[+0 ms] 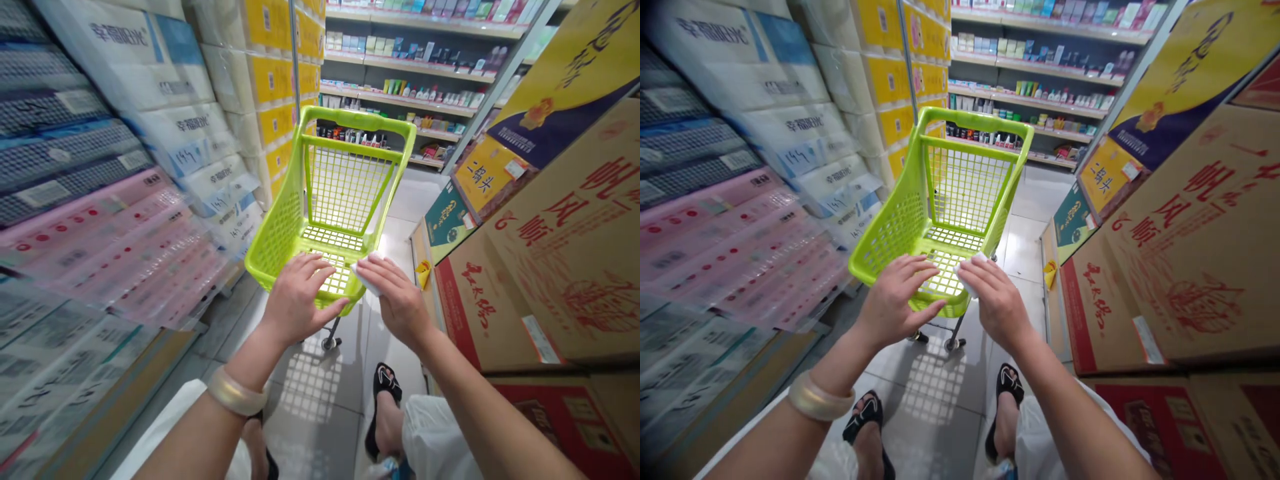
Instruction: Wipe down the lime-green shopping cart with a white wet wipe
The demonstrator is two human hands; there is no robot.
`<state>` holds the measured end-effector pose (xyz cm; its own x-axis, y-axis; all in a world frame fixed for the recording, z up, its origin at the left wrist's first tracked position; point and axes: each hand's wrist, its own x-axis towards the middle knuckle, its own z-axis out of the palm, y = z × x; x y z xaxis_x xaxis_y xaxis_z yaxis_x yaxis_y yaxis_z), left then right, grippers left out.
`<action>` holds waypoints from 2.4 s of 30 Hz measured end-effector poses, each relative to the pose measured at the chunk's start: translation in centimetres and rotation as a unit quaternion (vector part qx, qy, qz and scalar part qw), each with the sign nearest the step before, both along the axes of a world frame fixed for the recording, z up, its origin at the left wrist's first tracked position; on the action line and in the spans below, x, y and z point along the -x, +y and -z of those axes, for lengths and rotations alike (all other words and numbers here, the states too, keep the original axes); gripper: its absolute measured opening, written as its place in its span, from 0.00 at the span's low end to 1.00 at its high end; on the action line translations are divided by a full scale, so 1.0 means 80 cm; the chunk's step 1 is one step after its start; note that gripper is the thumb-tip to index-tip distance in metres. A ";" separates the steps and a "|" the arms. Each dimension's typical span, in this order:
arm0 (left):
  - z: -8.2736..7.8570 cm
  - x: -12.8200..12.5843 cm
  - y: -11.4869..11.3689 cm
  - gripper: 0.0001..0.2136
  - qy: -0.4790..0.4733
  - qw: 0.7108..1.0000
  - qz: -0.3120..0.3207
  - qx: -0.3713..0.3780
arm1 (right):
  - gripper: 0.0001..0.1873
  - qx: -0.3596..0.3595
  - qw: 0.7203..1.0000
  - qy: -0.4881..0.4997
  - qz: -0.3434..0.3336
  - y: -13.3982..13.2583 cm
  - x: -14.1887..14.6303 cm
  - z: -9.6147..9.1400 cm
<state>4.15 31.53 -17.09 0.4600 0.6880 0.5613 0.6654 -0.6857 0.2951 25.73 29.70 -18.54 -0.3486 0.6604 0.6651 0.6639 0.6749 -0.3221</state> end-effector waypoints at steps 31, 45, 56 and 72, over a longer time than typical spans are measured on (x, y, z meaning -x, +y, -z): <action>0.004 0.042 0.011 0.09 0.157 0.983 -0.026 0.093 | 0.25 0.020 0.983 -0.080 -0.167 -0.017 0.050 -0.004; 0.004 0.046 0.011 0.14 0.128 0.988 -0.012 0.089 | 0.24 0.034 0.993 -0.045 -0.105 -0.002 0.039 -0.005; 0.005 0.049 0.012 0.12 0.129 0.988 -0.010 0.085 | 0.24 0.037 0.988 -0.055 -0.141 -0.006 0.046 -0.005; 0.010 0.055 0.012 0.16 0.097 0.993 -0.008 0.062 | 0.24 0.027 0.999 0.015 -0.018 0.011 0.030 -0.006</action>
<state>-0.24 32.49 -17.91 0.5399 0.7544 0.3734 0.7289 -0.6408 0.2408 23.30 30.59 -18.09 -0.3529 0.6832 0.6393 0.6296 0.6788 -0.3779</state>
